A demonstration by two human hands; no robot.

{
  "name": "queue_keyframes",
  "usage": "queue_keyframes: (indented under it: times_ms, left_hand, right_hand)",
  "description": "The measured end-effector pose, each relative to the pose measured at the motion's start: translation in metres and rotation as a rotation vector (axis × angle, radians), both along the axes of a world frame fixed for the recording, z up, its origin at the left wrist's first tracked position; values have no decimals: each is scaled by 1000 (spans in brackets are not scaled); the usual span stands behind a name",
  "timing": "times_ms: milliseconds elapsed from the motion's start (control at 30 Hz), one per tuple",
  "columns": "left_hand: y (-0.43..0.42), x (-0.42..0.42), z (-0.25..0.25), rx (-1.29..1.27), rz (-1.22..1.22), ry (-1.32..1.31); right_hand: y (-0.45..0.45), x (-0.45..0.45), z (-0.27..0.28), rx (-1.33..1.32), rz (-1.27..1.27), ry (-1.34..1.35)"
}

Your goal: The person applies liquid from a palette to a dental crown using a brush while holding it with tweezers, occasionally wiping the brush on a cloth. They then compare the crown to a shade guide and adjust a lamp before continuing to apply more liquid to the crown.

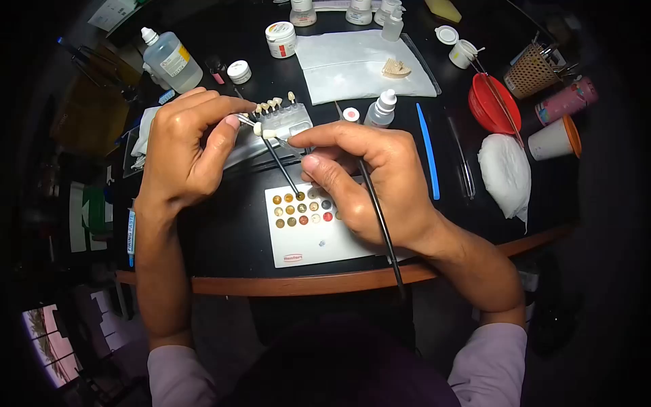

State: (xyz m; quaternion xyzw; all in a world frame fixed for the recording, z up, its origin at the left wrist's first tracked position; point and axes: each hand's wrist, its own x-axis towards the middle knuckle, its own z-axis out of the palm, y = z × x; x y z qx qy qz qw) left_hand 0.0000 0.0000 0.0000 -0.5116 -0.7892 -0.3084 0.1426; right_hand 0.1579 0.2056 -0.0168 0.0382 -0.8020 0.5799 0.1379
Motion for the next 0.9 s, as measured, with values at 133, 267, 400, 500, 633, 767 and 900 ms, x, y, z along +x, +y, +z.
queue_keyframes:
  times_ms: [133, 267, 400, 500, 633, 767, 900]
  left_hand:
    - [0, -2, 1, 11, -6, 32]
    - [0, -2, 0, 18, -8, 37]
    - [0, -3, -1, 24, -16, 50]
    - [0, -3, 0, 23, -24, 52]
    - [0, -3, -1, 29, -30, 67]
    - [0, -3, -1, 24, -26, 66]
    - [-1, -3, -1, 23, -22, 59]
  right_hand:
    - [0, -1, 0, 7, -3, 10]
    - [0, -1, -3, -18, -4, 20]
    - [0, -2, -4, -24, -3, 30]
    - [0, -2, -5, -28, -5, 39]
    - [0, -2, -5, -24, -12, 38]
    - [0, -2, -6, -31, -14, 42]
    - [0, -1, -6, -34, -10, 45]
